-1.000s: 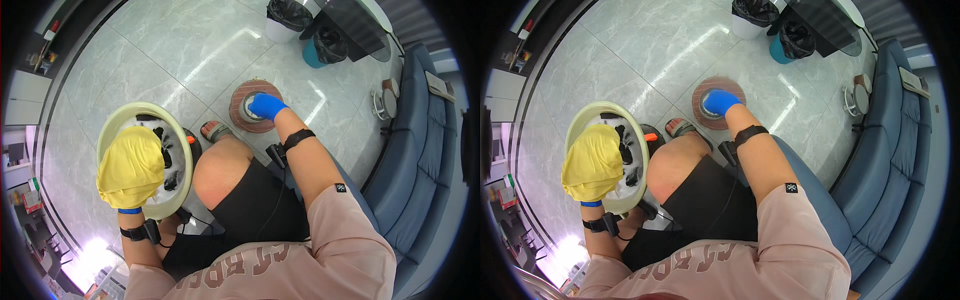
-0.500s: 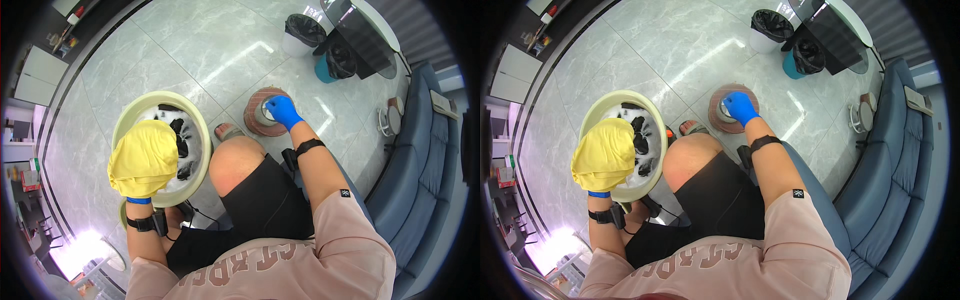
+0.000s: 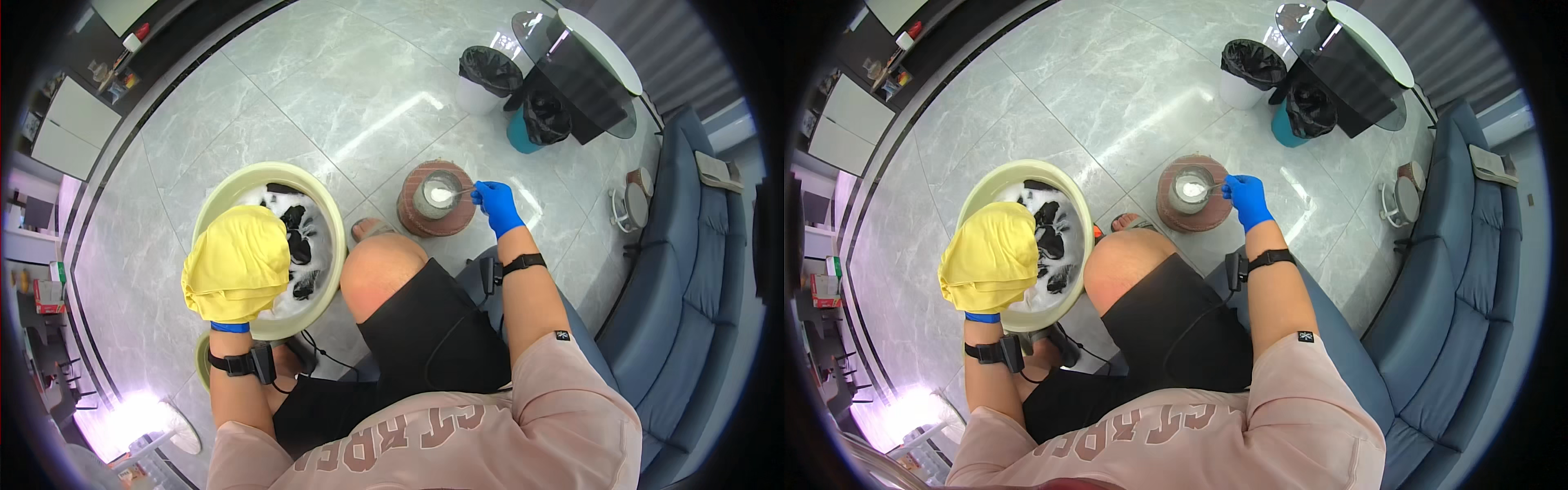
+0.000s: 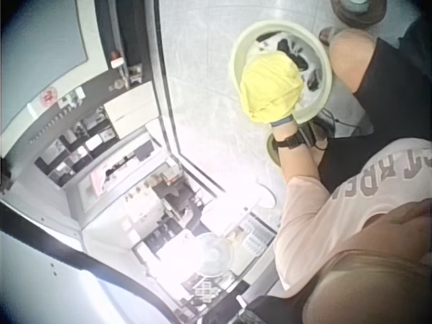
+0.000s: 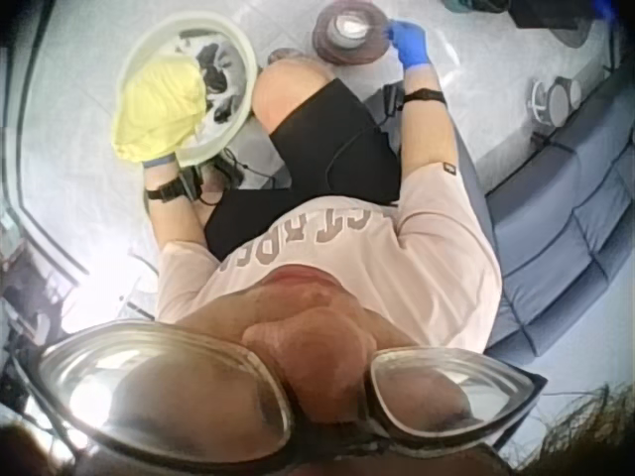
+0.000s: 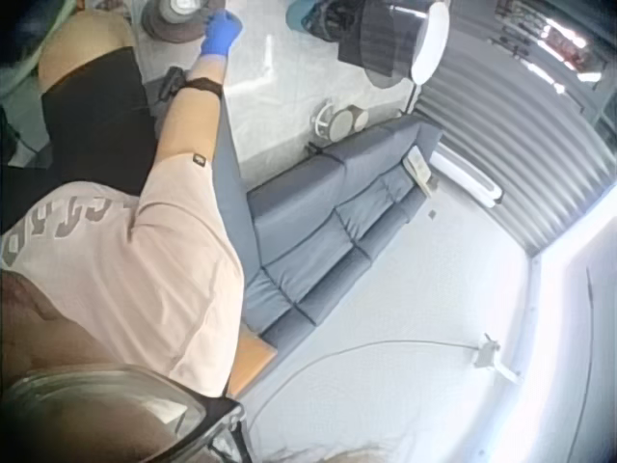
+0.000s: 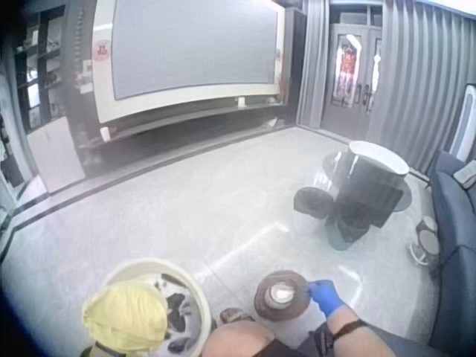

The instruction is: Hand washing a yellow garment in a basin of soapy water using detergent.

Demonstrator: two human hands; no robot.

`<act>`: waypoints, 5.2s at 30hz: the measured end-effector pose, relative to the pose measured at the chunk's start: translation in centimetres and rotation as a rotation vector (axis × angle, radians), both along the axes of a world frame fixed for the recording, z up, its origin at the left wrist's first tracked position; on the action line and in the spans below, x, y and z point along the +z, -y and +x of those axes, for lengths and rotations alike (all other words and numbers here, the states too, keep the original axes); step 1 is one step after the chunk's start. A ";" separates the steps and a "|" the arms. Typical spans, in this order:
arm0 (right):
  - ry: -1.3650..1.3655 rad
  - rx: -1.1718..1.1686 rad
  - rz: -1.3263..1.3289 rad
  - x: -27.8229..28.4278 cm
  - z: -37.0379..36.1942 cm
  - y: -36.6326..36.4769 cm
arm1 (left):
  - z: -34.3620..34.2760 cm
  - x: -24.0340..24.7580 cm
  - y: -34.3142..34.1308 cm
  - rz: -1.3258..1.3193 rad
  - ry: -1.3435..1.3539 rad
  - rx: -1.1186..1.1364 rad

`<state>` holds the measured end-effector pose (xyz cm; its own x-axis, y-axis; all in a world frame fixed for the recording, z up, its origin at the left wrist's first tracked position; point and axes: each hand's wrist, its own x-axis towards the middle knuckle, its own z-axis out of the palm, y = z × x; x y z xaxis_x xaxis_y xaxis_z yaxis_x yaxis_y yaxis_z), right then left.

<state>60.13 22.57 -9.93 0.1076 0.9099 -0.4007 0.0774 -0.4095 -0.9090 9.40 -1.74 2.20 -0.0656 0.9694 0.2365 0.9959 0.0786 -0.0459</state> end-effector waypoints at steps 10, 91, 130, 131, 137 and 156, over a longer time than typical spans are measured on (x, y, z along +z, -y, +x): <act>-0.356 0.044 0.024 4.9 -1.4 0.3 | -0.3 1.6 0.5 0.062 -0.015 0.051; -0.045 0.526 -0.586 -8.6 -47.0 9.5 | -9.7 1.8 6.7 0.446 0.303 0.302; -0.473 1.156 -0.235 23.2 -49.6 12.3 | -7.6 4.1 1.8 0.417 0.605 0.229; -0.400 1.196 -0.177 23.9 -49.6 12.5 | -7.6 4.3 1.9 0.432 0.618 0.231; -0.205 1.190 0.233 22.5 -49.6 11.4 | -7.5 4.9 1.6 0.504 0.681 0.222; 0.324 1.183 1.214 12.6 -48.7 9.7 | -5.5 3.9 -0.4 0.258 0.599 0.207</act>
<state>11.43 12.82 2.62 -0.8587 0.2916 0.4215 0.0352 0.8540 -0.5191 3.91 -1.34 6.14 -0.4352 0.8402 0.3237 0.8069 0.2045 0.5541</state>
